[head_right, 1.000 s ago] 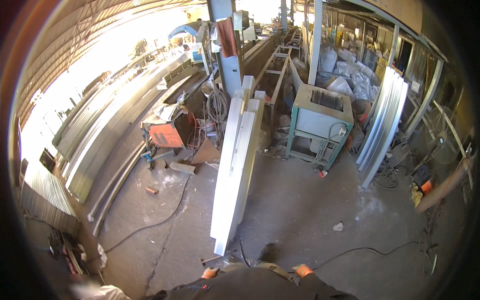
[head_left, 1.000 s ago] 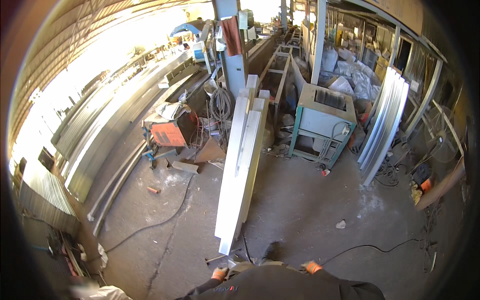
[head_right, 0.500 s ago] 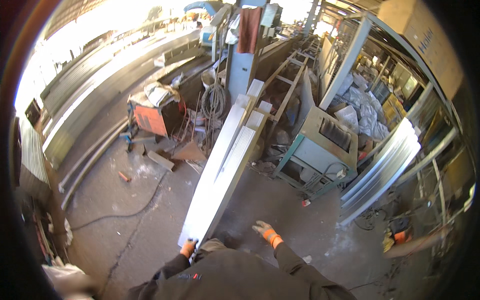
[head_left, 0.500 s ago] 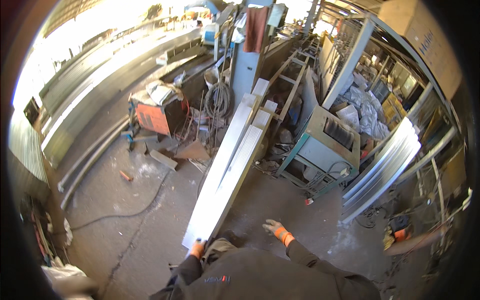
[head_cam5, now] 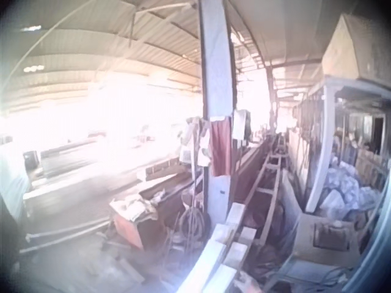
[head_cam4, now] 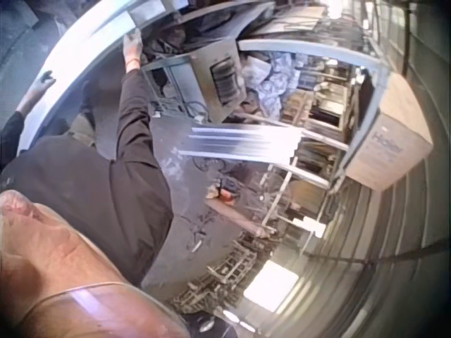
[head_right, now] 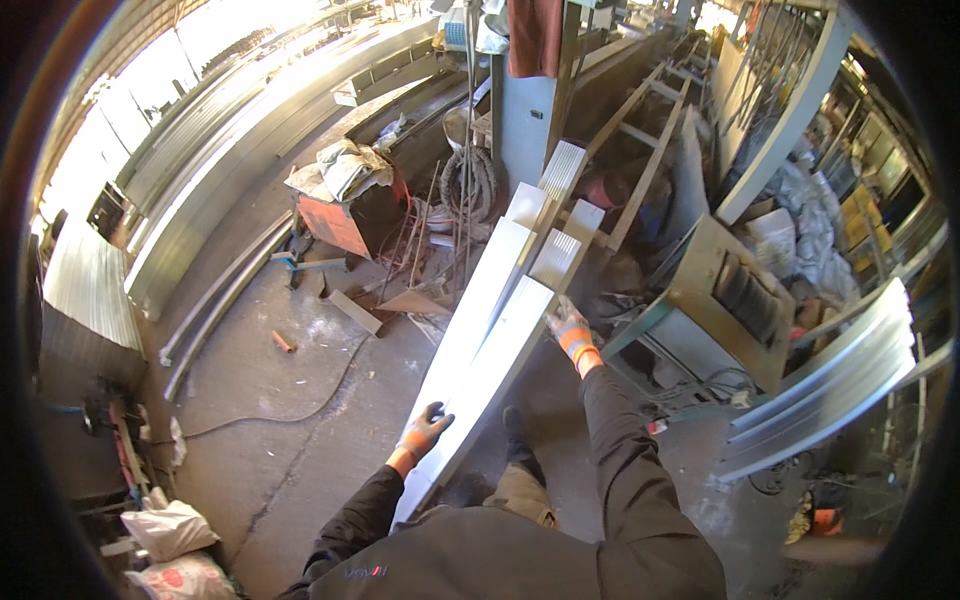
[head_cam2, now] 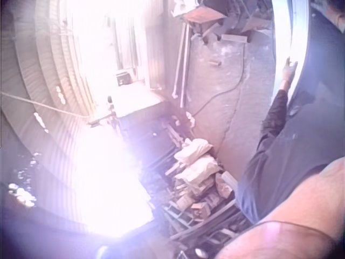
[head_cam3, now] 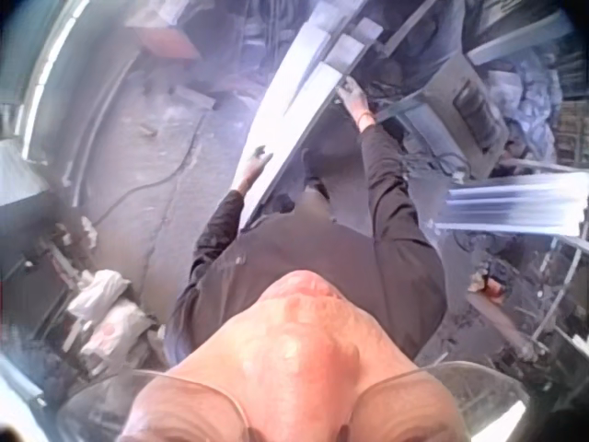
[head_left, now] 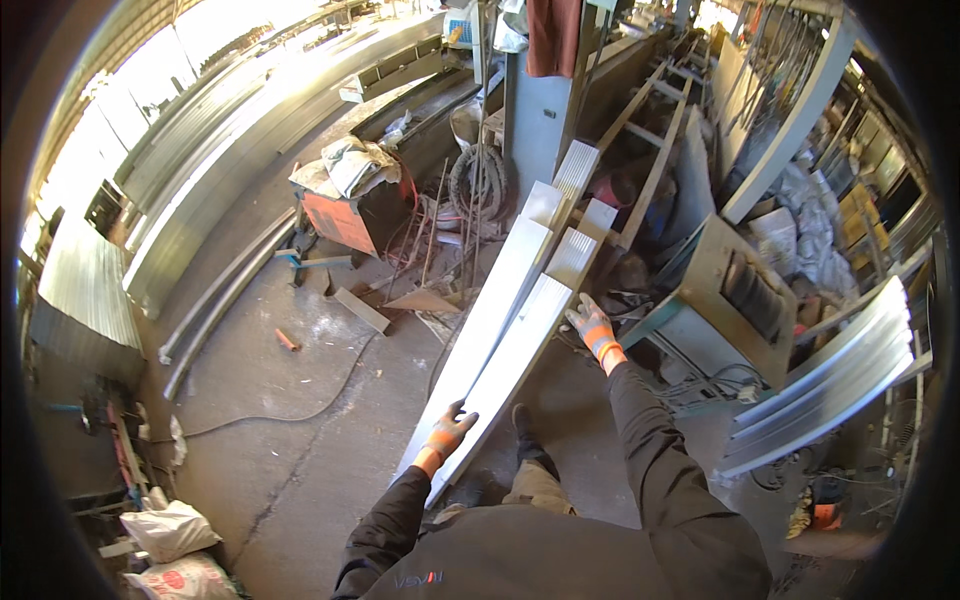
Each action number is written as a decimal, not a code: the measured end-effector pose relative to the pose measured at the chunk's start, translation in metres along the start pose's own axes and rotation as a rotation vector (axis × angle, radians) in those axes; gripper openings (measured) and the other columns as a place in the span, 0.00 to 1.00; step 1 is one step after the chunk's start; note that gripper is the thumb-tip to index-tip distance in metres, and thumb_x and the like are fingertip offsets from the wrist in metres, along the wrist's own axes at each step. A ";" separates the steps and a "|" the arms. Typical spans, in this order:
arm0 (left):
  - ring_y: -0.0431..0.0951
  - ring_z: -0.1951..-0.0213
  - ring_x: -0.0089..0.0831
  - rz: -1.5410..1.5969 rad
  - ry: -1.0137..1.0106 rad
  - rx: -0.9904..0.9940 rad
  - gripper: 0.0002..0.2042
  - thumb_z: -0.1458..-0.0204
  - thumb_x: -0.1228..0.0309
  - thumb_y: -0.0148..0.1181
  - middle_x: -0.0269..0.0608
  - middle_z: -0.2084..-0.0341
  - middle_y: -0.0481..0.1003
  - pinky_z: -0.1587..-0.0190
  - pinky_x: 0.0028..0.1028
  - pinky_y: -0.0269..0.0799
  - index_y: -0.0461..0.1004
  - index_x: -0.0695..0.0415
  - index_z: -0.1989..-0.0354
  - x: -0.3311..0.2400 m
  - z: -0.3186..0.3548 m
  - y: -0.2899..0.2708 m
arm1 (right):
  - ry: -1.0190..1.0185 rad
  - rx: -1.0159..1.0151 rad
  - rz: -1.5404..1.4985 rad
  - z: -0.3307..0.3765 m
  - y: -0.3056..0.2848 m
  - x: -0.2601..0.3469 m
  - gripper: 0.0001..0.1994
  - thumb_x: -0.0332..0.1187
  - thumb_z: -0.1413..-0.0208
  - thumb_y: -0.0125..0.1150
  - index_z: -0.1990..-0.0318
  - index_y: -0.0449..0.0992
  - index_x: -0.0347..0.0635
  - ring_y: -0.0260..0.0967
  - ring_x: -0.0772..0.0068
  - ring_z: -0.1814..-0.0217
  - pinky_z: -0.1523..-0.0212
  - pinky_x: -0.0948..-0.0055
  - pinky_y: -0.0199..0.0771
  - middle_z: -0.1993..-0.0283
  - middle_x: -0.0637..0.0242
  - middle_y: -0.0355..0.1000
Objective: The person repeatedly picks up long corrugated metal sheets from the floor and stacks them into a neat pile. They handle the sheets by hand, aligning each piece before placing it on top of the others.
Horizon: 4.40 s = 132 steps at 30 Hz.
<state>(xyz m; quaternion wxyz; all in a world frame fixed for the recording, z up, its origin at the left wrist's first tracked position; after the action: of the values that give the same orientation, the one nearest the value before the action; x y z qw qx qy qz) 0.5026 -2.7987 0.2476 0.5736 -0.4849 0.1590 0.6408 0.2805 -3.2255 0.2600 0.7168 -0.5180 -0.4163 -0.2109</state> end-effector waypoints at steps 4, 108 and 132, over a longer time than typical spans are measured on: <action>0.79 0.32 0.49 -0.216 0.295 -0.033 0.37 0.34 0.48 0.70 0.59 0.33 0.78 0.31 0.42 0.76 0.71 0.62 0.25 -0.185 -0.136 0.019 | -0.059 -0.036 0.189 -0.098 0.030 -0.024 0.51 0.50 0.44 0.81 0.17 0.61 0.45 0.64 0.38 0.18 0.20 0.53 0.67 0.20 0.38 0.66; 0.74 0.76 0.18 0.207 -0.124 -1.462 0.22 0.49 0.53 0.87 0.30 0.77 0.81 0.74 0.26 0.65 0.89 0.63 0.67 0.584 1.757 -0.652 | -1.294 0.630 0.831 1.298 0.398 0.781 0.27 0.47 0.53 0.90 0.65 0.83 0.29 0.84 0.47 0.58 0.55 0.56 0.82 0.65 0.47 0.83; 0.85 0.66 0.30 0.032 -0.989 -1.798 0.25 0.46 0.55 0.82 0.44 0.65 0.88 0.59 0.35 0.80 0.89 0.67 0.51 0.869 2.139 -0.734 | -2.093 0.925 0.493 1.776 0.794 1.027 0.13 0.31 0.40 0.76 0.47 0.90 0.48 0.73 0.52 0.49 0.50 0.56 0.76 0.57 0.59 0.75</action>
<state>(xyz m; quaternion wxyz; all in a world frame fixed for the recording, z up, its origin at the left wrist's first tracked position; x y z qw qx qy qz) 0.3276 -0.4545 0.8334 -0.0091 -0.4150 -0.6275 0.6588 0.7709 -1.1649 0.8541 0.1660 -0.1954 -0.7288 0.6349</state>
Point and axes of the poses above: each hand's wrist, its own z-axis away from the middle knuckle, its own y-axis out of the palm, x = y × z, the point moved 3 cm from there along -z, towards the middle knuckle
